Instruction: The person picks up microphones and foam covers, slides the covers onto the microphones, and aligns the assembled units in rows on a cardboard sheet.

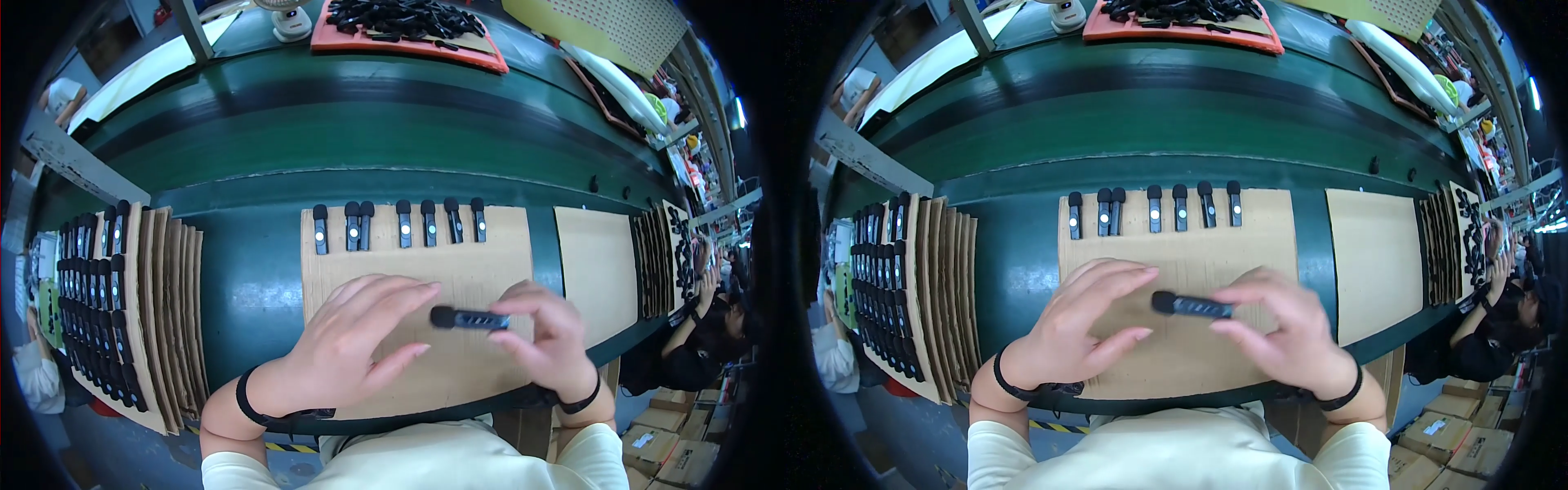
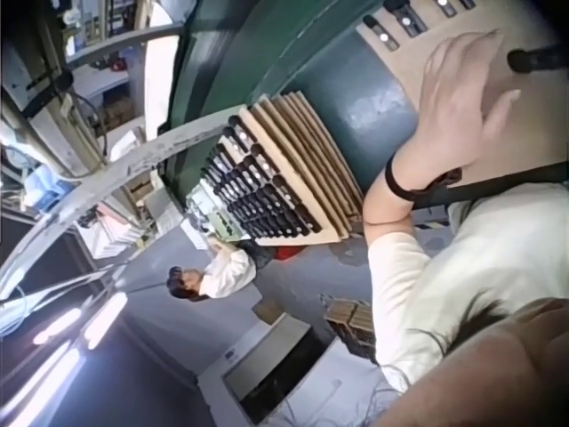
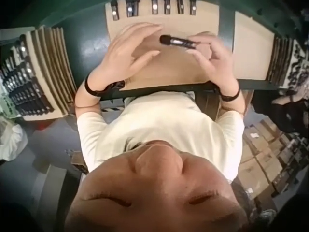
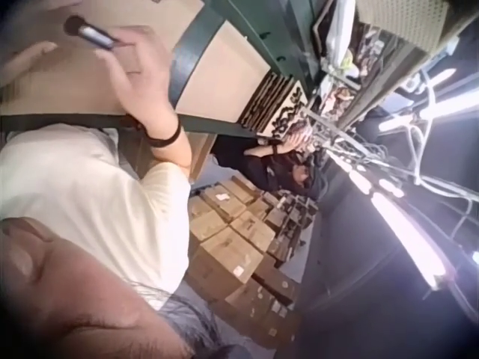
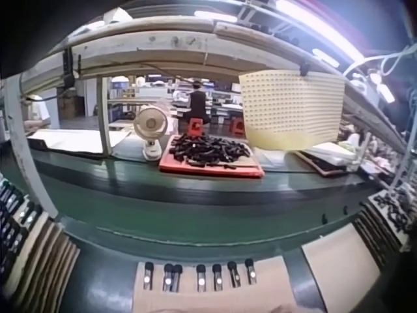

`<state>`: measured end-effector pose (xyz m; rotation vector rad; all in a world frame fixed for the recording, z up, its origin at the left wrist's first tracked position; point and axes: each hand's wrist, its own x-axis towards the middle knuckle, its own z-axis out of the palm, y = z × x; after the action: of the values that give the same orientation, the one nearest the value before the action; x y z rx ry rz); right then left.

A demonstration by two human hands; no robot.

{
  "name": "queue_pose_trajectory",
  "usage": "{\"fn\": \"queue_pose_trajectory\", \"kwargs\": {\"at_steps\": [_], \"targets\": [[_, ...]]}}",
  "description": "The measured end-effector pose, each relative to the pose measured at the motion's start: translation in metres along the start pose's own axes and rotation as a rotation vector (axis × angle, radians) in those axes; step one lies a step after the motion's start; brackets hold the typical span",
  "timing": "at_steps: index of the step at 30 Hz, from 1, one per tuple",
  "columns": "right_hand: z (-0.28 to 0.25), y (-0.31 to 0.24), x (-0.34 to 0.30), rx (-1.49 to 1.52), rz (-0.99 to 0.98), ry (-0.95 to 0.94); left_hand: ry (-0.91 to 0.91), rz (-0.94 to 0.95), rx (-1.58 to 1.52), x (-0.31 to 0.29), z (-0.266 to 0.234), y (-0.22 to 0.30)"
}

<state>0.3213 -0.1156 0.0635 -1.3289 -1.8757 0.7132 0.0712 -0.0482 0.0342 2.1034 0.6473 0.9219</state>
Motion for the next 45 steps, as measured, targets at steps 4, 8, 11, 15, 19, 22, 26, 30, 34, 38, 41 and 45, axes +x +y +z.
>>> {"fn": "queue_pose_trajectory", "kwargs": {"at_steps": [4,8,11,15,19,22,26,30,34,38,41,45], "targets": [[0.023,-0.011,-0.008,0.126,-0.05,0.011,-0.072,0.052,-0.052,-0.007,0.002,0.002],[0.036,-0.009,-0.01,0.206,-0.049,0.059,-0.025,0.126,-0.029,-0.006,0.002,0.001],[0.041,-0.007,-0.009,0.235,-0.064,0.086,-0.023,0.115,-0.029,-0.005,0.001,0.003],[0.044,-0.006,-0.008,0.245,-0.102,0.116,-0.019,0.118,-0.014,-0.005,0.0,0.001],[0.047,-0.005,-0.009,0.265,-0.089,0.118,-0.013,0.15,0.03,-0.005,0.001,0.001],[0.048,-0.006,-0.01,0.294,-0.068,0.126,0.003,0.2,0.087,-0.006,0.001,-0.001],[0.044,-0.011,-0.008,0.276,0.051,0.022,0.054,0.271,0.15,-0.006,0.004,-0.001],[0.05,-0.008,-0.007,0.243,-0.012,0.059,0.097,0.252,0.129,-0.006,0.006,0.0],[0.055,-0.011,-0.003,0.188,-0.122,0.154,0.078,0.215,0.137,-0.006,0.007,-0.001],[0.053,-0.008,0.001,0.093,-0.228,0.157,0.022,0.181,0.174,-0.006,0.01,-0.005],[0.042,-0.002,0.004,-0.021,-0.241,0.099,-0.02,0.143,0.201,-0.006,0.012,-0.008],[0.019,0.022,0.006,-0.13,-0.028,0.064,-0.194,0.059,0.286,-0.009,0.016,-0.017]]}}
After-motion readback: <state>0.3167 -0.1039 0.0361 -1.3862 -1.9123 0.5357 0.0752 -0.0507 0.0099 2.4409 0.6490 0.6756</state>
